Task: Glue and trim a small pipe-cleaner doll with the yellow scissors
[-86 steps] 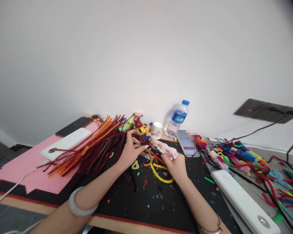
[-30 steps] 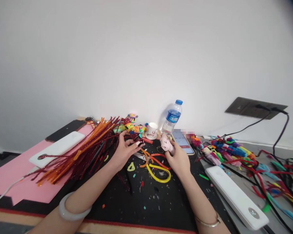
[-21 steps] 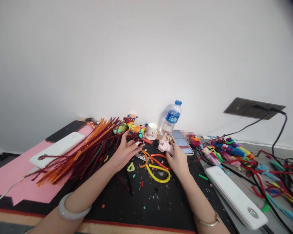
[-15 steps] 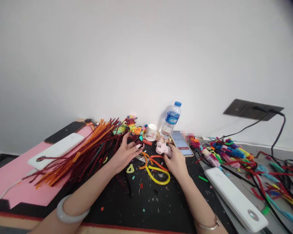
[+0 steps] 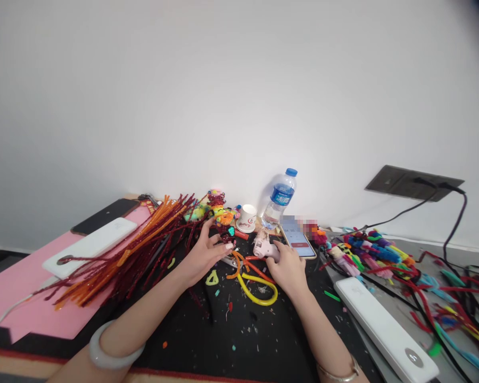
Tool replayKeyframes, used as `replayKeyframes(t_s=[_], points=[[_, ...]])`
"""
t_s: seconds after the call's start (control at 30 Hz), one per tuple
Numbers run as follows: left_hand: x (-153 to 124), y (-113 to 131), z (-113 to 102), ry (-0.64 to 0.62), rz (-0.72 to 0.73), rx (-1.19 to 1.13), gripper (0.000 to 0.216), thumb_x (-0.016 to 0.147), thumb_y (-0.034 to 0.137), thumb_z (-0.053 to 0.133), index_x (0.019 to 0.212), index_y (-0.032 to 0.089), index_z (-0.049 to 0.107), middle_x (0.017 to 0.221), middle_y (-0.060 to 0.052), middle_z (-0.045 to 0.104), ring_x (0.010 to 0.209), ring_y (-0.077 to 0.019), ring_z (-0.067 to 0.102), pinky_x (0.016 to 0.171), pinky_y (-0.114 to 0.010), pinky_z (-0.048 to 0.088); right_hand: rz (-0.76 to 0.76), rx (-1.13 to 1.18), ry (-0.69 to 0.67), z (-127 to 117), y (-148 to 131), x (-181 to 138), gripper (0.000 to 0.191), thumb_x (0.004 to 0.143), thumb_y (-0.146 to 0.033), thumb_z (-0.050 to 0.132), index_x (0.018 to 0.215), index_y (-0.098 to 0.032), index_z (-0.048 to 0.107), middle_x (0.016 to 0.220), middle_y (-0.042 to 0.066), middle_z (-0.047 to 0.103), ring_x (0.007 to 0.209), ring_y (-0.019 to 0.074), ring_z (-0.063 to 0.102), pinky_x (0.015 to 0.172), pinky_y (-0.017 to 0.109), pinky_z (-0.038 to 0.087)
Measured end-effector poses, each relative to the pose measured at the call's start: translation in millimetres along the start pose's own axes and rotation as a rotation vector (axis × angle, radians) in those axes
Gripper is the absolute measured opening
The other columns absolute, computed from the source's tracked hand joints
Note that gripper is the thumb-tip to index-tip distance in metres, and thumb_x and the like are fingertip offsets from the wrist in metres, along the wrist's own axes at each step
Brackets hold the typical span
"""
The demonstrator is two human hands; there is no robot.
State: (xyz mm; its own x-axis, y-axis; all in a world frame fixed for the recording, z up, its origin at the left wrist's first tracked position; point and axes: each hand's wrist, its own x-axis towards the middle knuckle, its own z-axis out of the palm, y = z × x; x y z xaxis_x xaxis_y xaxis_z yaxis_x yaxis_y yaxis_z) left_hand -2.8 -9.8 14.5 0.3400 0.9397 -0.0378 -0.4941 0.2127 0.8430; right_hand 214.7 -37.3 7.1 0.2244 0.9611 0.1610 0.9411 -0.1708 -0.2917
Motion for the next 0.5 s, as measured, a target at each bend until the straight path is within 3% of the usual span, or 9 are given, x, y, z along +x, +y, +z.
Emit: replayKeyframes(t_s=[0.27,0.5], points=[[-0.4,-2.1,-1.1,-0.049,0.016,0.016,0.087,0.073,0.014,0.069,0.137,0.040,0.016,0.104,-0.002,0.063,0.099,-0.0143,0.062,0.099,-0.038,0.041,-0.014,0.029,-0.016,-3.8,-0.4,-1.1,0.046,0.077,-0.029,0.043,0.120,-0.018,0.055,0.122,0.011,0.059,0.112,0.0297,0.047,0.088,0.047,0.032],[1.2,-0.5,-5.2,-0.011,0.061,0.021,0.085,0.072,0.018,0.072,0.137,0.035,0.020,0.102,-0.004,0.065,0.098,-0.0163,0.062,0.100,-0.040,0.040,-0.016,0.015,0.017,-3.2,0.7,-0.5,0.042,0.077,-0.030,0.044,0.114,-0.021,0.059,0.117,0.009,0.062,0.110,0.0304,0.047,0.087,0.048,0.032]])
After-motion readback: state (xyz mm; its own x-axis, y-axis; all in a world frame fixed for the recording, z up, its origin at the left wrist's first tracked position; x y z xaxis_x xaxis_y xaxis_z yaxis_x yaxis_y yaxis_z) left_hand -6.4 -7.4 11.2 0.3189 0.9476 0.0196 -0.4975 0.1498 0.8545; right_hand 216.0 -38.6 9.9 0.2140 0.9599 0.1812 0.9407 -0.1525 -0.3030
